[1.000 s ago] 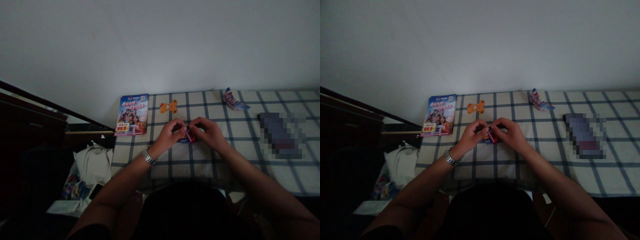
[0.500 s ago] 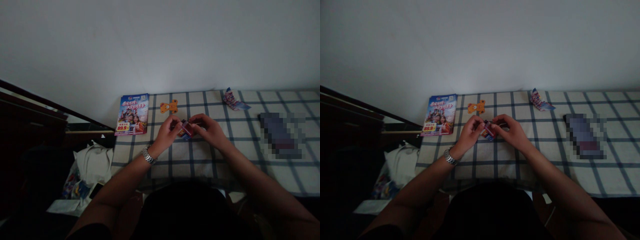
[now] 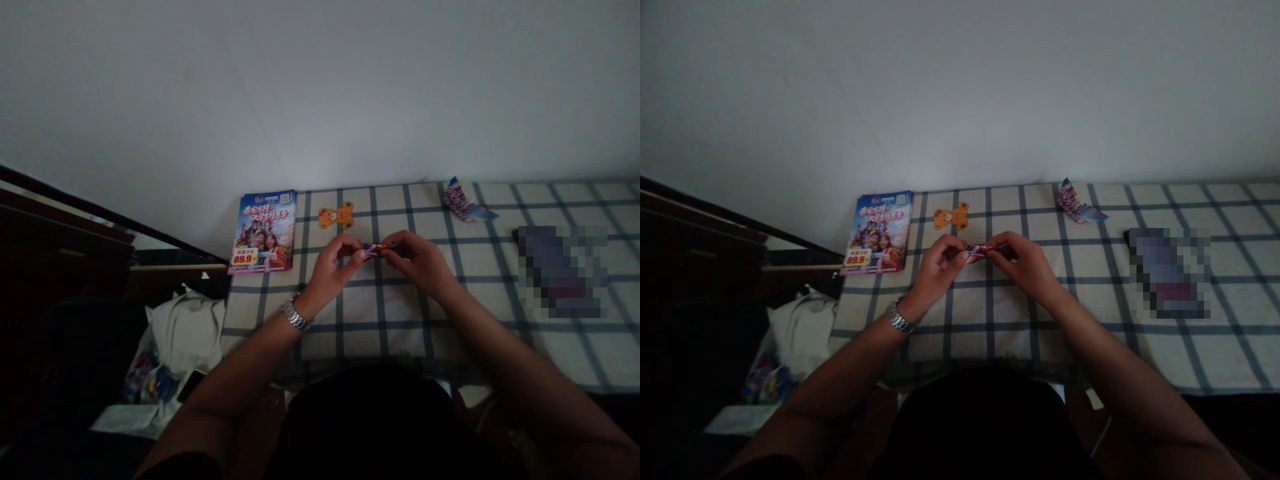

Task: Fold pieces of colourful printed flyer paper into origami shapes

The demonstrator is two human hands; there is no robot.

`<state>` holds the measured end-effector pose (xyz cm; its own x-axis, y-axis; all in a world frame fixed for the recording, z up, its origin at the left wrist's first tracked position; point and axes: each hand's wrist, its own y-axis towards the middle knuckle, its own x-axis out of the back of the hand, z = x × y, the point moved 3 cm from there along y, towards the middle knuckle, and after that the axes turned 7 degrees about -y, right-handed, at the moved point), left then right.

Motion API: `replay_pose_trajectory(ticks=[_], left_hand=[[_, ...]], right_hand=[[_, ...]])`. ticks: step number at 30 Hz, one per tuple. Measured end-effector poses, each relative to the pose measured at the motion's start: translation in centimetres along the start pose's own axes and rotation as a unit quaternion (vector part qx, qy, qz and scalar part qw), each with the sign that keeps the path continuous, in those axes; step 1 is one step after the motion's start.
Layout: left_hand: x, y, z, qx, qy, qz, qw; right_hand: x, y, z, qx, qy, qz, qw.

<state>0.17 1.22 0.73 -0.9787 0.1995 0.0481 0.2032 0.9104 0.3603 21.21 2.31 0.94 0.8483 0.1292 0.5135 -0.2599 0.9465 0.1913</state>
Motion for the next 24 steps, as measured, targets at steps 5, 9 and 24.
replay_pose_trajectory(ticks=[5,9,24], left_hand=[[0.2,-0.1,-0.5,-0.013,0.011,0.036,0.999],[0.7,0.2,-0.1,-0.016,0.069,0.01,0.997],[0.5,0.4,0.9,0.089,-0.002,0.047,0.995]], right_hand=[[0.7,0.0,0.9,0.089,0.013,0.024,0.996],[0.8,-0.1,1.8,0.152,-0.006,0.063,0.986],[0.1,-0.3,1.2,0.118,0.068,0.08,0.987]])
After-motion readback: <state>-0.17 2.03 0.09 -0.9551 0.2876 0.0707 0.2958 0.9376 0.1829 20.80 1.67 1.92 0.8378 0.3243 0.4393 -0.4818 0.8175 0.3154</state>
